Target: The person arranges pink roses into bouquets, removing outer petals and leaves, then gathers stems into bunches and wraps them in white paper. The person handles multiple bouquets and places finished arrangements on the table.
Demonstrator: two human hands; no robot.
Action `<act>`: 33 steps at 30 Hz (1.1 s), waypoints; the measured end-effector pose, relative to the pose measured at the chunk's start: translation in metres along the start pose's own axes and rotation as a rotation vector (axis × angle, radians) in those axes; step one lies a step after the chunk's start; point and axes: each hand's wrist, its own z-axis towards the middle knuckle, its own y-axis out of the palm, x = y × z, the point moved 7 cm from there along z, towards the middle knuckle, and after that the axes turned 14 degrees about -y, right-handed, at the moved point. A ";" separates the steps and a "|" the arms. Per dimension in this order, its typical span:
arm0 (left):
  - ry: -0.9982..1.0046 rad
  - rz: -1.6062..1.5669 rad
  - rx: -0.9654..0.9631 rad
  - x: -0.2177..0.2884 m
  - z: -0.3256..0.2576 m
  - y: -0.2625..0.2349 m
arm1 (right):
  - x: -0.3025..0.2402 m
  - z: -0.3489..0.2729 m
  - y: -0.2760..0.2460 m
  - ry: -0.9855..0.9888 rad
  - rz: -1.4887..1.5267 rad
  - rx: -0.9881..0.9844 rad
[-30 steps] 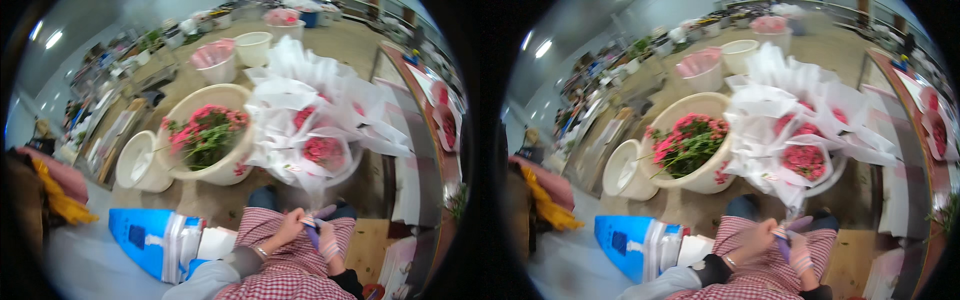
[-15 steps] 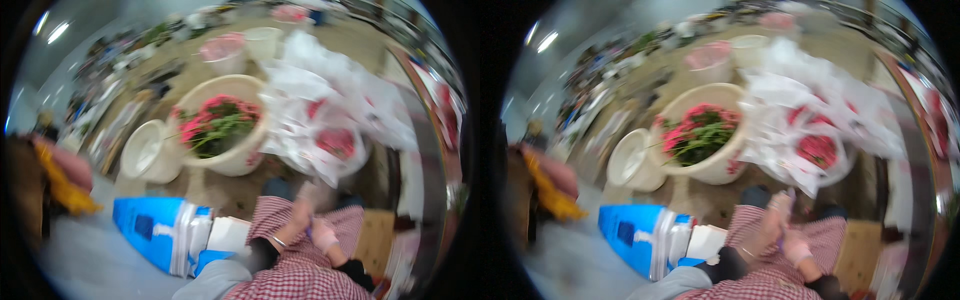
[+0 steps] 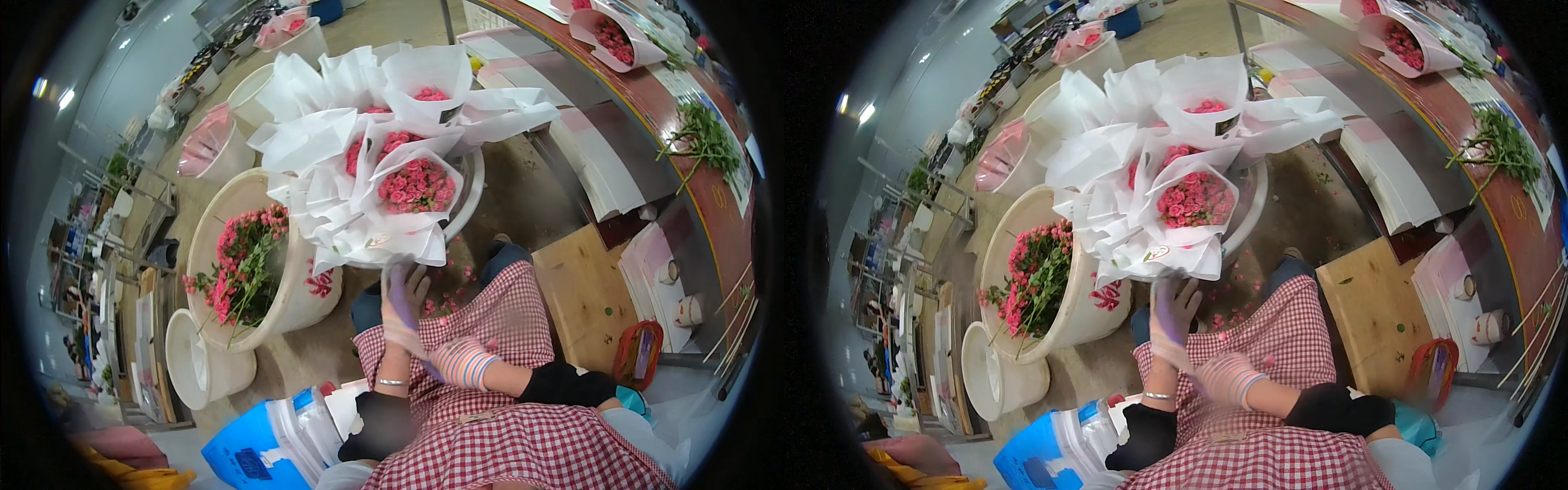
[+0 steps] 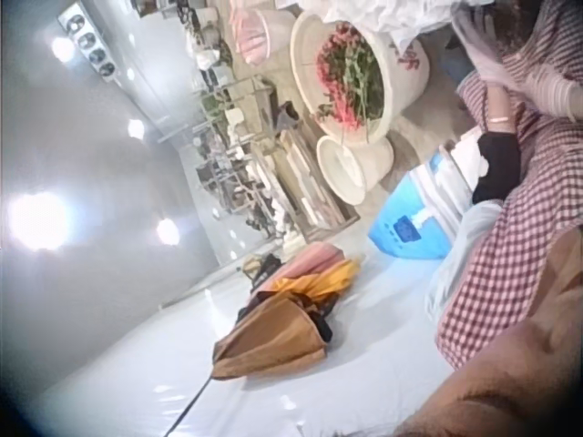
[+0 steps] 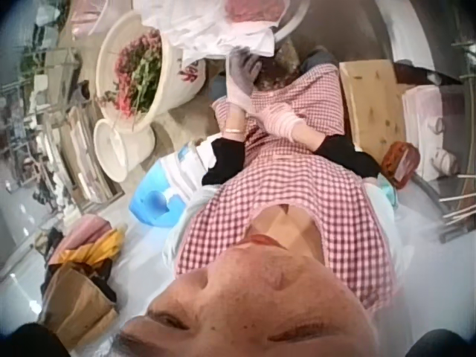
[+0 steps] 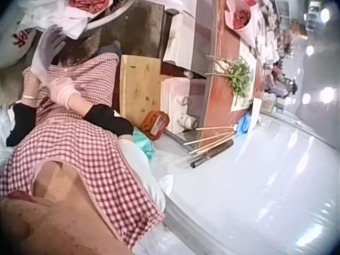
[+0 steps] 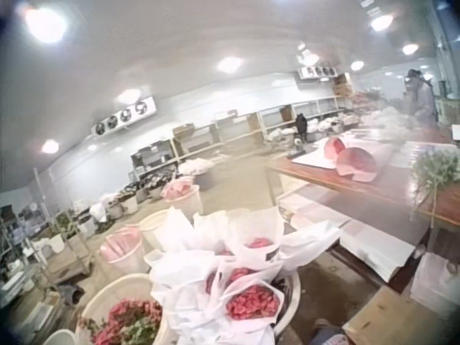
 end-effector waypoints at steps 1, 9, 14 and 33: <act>0.019 -0.060 0.091 0.007 -0.001 0.001 | -0.006 0.003 0.007 -0.120 -0.003 0.125; 0.266 1.408 0.271 0.021 0.073 0.106 | 0.060 -0.027 -0.038 -0.143 0.260 0.453; 0.043 1.795 0.483 0.015 0.157 0.095 | 0.137 -0.079 -0.010 0.015 0.376 0.606; 1.251 0.342 0.691 0.312 -0.219 0.122 | 0.113 -0.102 -0.125 0.175 -0.200 0.920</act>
